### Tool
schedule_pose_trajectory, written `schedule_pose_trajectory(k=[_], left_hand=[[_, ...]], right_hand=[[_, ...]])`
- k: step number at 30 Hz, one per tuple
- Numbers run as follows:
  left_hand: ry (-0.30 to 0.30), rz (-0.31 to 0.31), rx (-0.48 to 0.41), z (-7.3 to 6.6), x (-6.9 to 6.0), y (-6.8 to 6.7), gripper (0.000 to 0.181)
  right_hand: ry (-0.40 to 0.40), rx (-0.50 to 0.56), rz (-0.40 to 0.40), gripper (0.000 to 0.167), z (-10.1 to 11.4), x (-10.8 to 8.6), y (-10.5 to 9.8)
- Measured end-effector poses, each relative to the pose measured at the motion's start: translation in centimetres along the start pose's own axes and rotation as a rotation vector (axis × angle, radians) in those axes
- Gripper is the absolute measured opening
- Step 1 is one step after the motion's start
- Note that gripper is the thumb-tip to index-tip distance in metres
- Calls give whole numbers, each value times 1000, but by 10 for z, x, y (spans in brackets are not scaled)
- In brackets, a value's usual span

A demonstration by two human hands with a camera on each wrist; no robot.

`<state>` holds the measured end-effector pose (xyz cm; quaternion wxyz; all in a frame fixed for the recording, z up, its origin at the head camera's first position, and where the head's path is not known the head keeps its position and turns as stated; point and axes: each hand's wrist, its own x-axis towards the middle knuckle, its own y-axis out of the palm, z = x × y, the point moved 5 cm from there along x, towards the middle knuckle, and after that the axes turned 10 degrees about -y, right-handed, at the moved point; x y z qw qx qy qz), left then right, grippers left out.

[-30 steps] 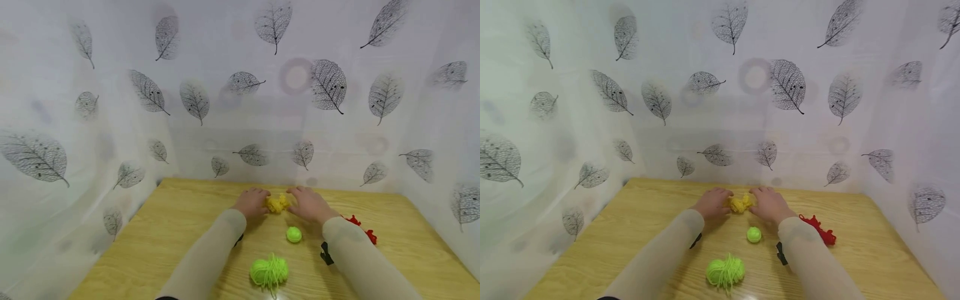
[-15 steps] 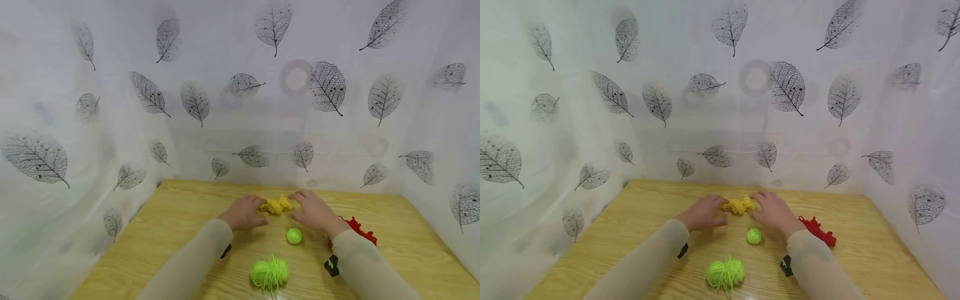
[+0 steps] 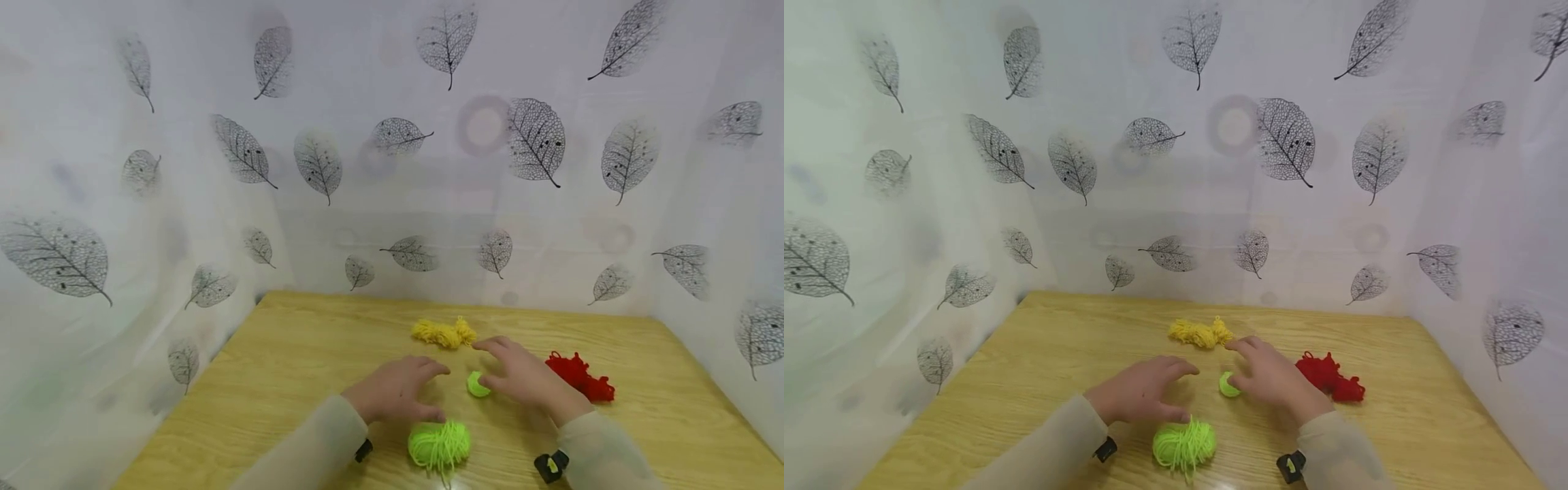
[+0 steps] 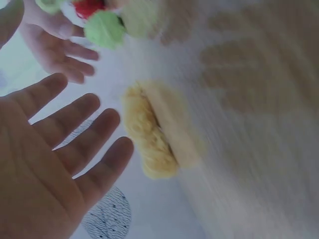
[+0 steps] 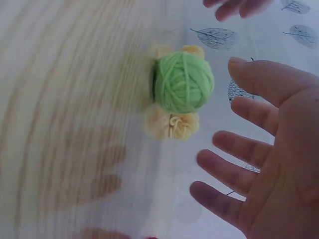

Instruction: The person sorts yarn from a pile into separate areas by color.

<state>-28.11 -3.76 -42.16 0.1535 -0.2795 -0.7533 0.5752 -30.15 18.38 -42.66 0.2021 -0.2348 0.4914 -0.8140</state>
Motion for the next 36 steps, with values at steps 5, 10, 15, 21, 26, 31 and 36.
schedule_pose_trajectory(k=[5,10,15,21,26,31,36], left_hand=[[14,41,-17,-10,-16,6,82],[30,105,-31,-16,-22,13,81],[40,144,-34,-19,-30,21,72],[41,115,-20,-21,-36,29,64],[49,101,17,-23,-37,34,54],[25,77,1,-21,-35,30,50],[-28,5,-26,-8,-38,19,48]], right_hand=[[9,98,46,59,5,-8,1],[-15,118,65,54,5,-14,6],[-21,126,79,47,4,-17,10],[-22,116,105,40,8,-16,17],[-25,120,124,33,9,-17,23],[-33,114,119,33,8,-20,24],[-31,106,104,33,5,-18,25]])
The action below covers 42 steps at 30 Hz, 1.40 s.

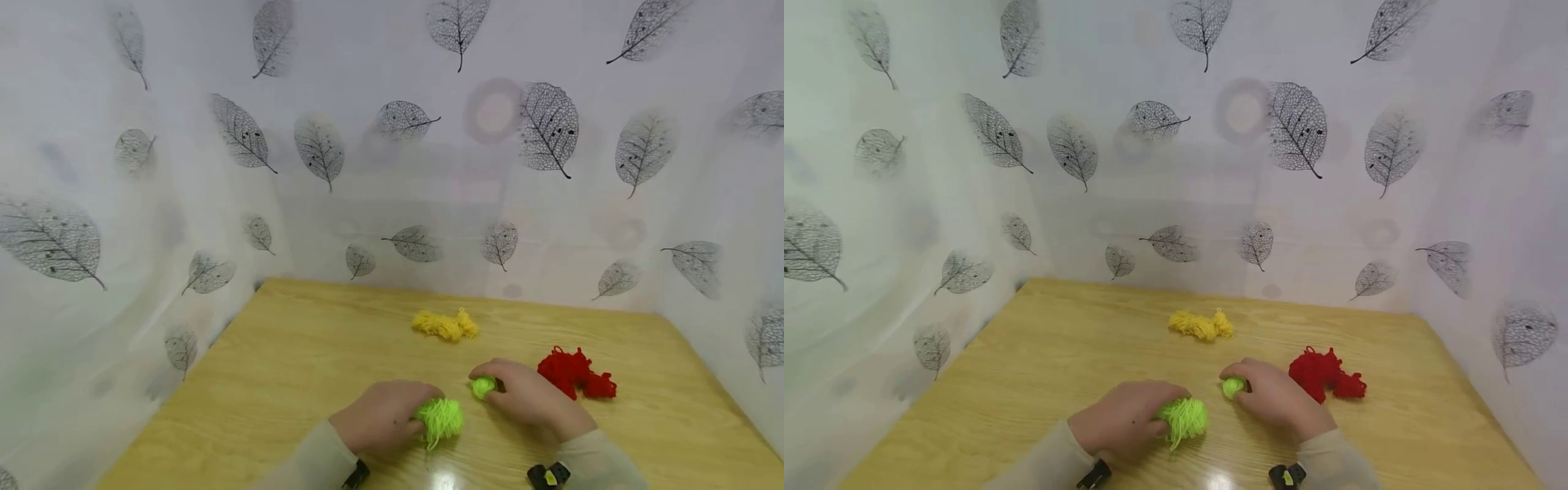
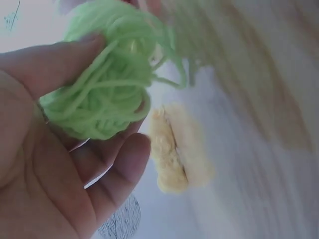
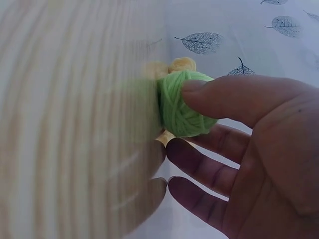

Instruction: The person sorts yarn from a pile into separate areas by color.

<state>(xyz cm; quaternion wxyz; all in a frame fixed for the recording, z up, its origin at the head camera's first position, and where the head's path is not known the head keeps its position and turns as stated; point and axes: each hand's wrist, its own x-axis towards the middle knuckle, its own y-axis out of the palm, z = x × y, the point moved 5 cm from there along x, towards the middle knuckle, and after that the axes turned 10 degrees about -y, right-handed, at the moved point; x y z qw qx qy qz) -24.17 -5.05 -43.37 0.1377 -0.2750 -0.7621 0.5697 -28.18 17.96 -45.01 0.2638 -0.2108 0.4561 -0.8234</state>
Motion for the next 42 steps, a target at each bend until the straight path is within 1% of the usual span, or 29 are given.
schedule_pose_trajectory(k=[2,4,9,13,17,20,25,27,31,36,42], left_hand=[[-51,-34,-12,12,-4,-6,50],[-107,-68,-16,29,-8,-12,53],[-263,-138,-61,74,-20,-23,59],[-375,-203,-99,103,-28,-30,59],[-459,-272,-109,123,-33,-38,56],[-523,-306,-138,136,-38,-42,54],[-617,-335,-245,156,-48,-44,57],[-641,-336,-293,162,-51,-44,59],[-667,-319,-379,169,-53,-43,61],[-667,-285,-457,175,-50,-40,60],[-669,-268,-532,181,-47,-34,60]], right_hand=[[-11,3,2,33,-1,1,1],[-9,12,7,33,-1,2,2],[32,26,9,33,-2,1,0],[46,33,13,33,-3,-1,-2],[54,34,6,33,-3,-1,-3],[55,33,1,33,-4,-1,-2],[49,46,0,32,-5,-1,-2],[47,61,2,32,-5,-2,-1],[37,88,9,33,-9,-4,0],[25,81,5,33,-13,-4,2],[41,86,7,33,-11,-3,-2]])
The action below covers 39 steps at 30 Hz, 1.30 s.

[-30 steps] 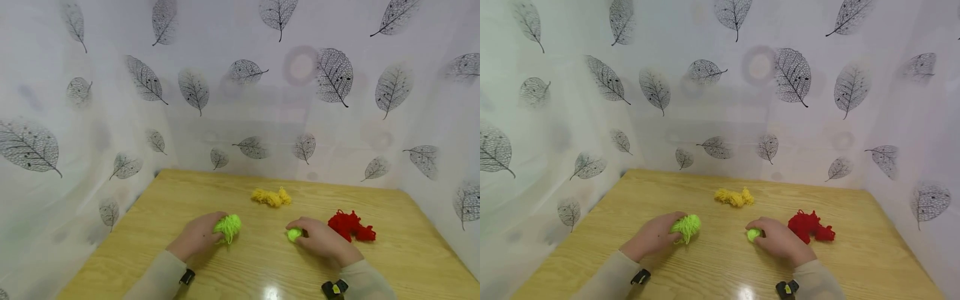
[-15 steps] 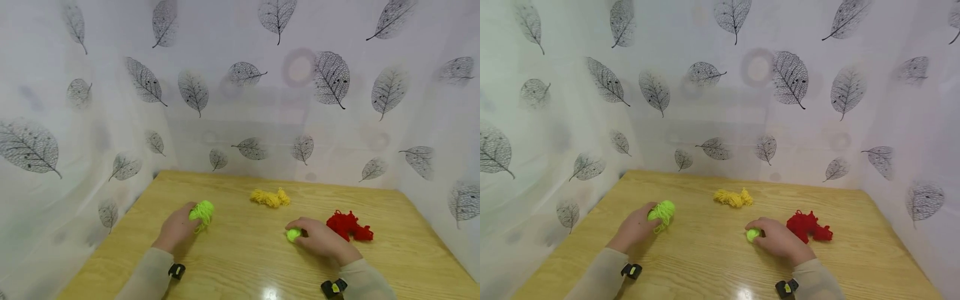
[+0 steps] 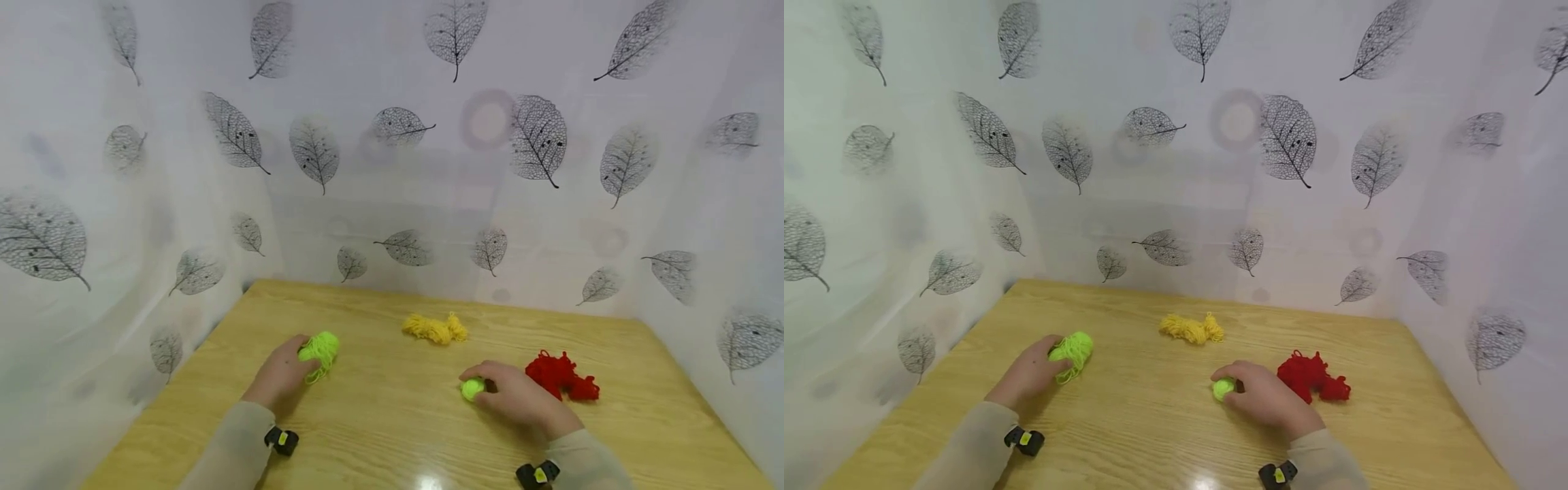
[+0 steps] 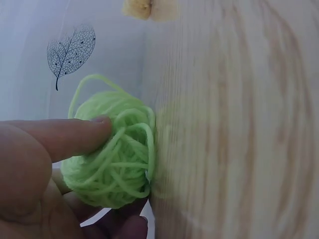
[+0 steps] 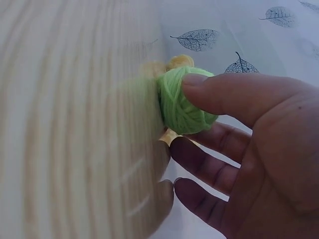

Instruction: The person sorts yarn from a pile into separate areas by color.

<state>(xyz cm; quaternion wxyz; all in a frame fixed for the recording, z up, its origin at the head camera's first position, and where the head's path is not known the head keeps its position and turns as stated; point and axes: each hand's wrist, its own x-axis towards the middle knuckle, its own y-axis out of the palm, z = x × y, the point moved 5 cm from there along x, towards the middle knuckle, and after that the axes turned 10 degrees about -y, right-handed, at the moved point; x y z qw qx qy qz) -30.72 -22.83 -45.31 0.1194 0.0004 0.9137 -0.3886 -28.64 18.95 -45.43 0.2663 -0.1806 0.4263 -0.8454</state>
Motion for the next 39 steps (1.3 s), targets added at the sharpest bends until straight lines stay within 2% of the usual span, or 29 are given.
schedule_pose_trajectory(k=[6,12,16,19,23,31,39], left_hand=[[10,13,19,2,-1,0,61],[10,17,32,-2,-3,0,61],[23,19,35,-7,-5,-1,61],[31,30,41,-8,-7,-2,64],[60,35,84,-8,-9,-2,69],[126,-6,178,-7,-15,-8,75],[146,-62,319,-9,-23,-18,81]], right_hand=[[-9,-12,11,32,3,3,2],[4,-36,11,32,8,6,-2],[-46,-95,13,31,17,16,-3],[-81,-126,12,31,27,29,1],[-114,-111,-19,33,44,49,6],[-209,-94,-56,34,73,89,22],[-190,8,-28,37,92,131,48]])
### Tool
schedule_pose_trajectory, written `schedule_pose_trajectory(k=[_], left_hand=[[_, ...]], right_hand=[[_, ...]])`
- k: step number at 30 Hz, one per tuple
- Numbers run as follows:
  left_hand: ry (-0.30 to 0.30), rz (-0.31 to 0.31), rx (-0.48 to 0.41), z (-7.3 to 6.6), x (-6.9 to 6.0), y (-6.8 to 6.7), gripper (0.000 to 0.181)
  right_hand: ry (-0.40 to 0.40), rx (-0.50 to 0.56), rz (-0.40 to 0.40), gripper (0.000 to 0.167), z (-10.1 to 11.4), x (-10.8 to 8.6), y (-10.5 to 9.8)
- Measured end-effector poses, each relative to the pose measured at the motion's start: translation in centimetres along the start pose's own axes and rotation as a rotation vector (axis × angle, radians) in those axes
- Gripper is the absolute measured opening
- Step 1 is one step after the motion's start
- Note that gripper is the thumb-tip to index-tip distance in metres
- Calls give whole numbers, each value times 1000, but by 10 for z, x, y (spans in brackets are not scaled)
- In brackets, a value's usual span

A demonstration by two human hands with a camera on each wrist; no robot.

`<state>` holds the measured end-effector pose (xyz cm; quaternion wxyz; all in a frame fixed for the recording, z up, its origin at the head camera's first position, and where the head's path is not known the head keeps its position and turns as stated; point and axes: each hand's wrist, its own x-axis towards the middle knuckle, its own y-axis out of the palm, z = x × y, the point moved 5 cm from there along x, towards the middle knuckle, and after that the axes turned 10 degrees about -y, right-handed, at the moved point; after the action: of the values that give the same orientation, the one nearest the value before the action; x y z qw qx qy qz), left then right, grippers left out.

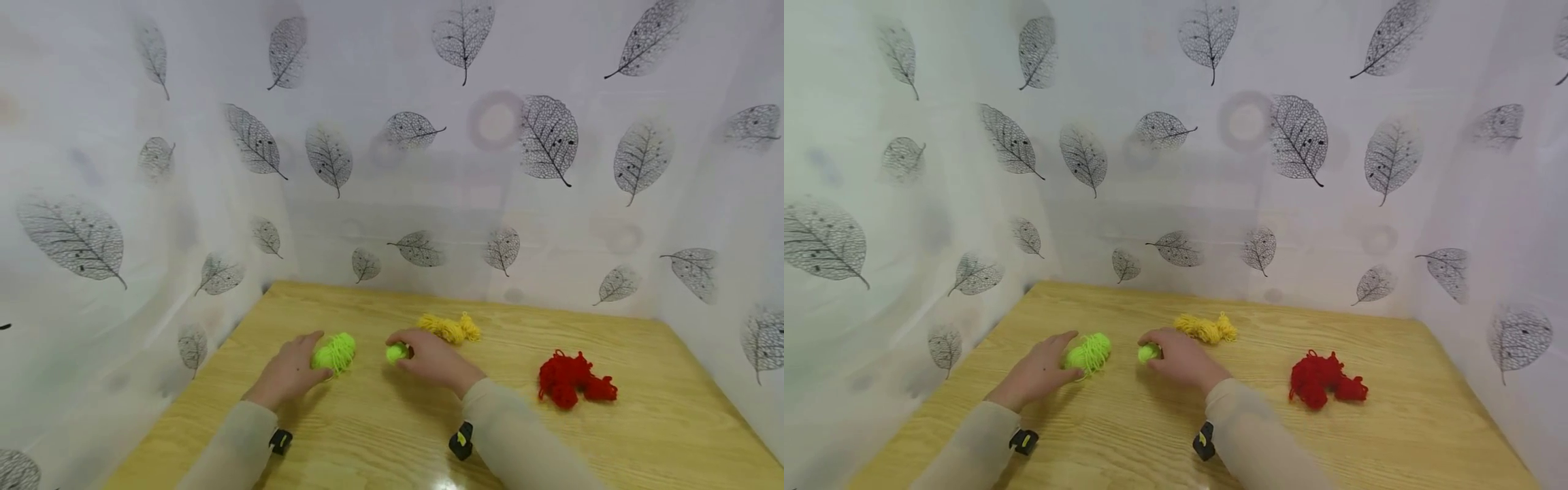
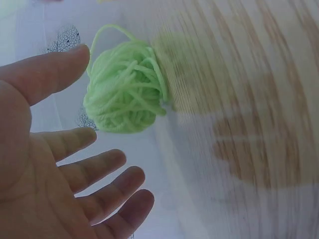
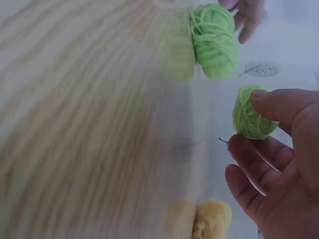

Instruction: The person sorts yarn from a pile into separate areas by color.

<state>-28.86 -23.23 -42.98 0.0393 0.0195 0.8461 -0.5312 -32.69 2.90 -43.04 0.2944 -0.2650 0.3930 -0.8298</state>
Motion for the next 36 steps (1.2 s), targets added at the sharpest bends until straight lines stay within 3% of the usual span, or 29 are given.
schedule_pose_trajectory(k=[8,15,21,27,31,36], left_hand=[[38,-66,112,-2,-5,-9,81],[33,-68,127,2,-4,-11,84],[45,-76,120,5,-6,-13,84],[54,-87,103,6,-10,-15,82],[66,-92,99,5,-13,-15,81],[95,-136,125,2,-16,-17,81]], right_hand=[[19,-42,18,37,11,34,23],[50,-94,38,36,19,50,35],[86,-99,41,38,15,51,42],[64,-54,35,48,16,48,41],[45,-3,14,53,18,39,35],[47,-69,-8,56,18,24,17]])
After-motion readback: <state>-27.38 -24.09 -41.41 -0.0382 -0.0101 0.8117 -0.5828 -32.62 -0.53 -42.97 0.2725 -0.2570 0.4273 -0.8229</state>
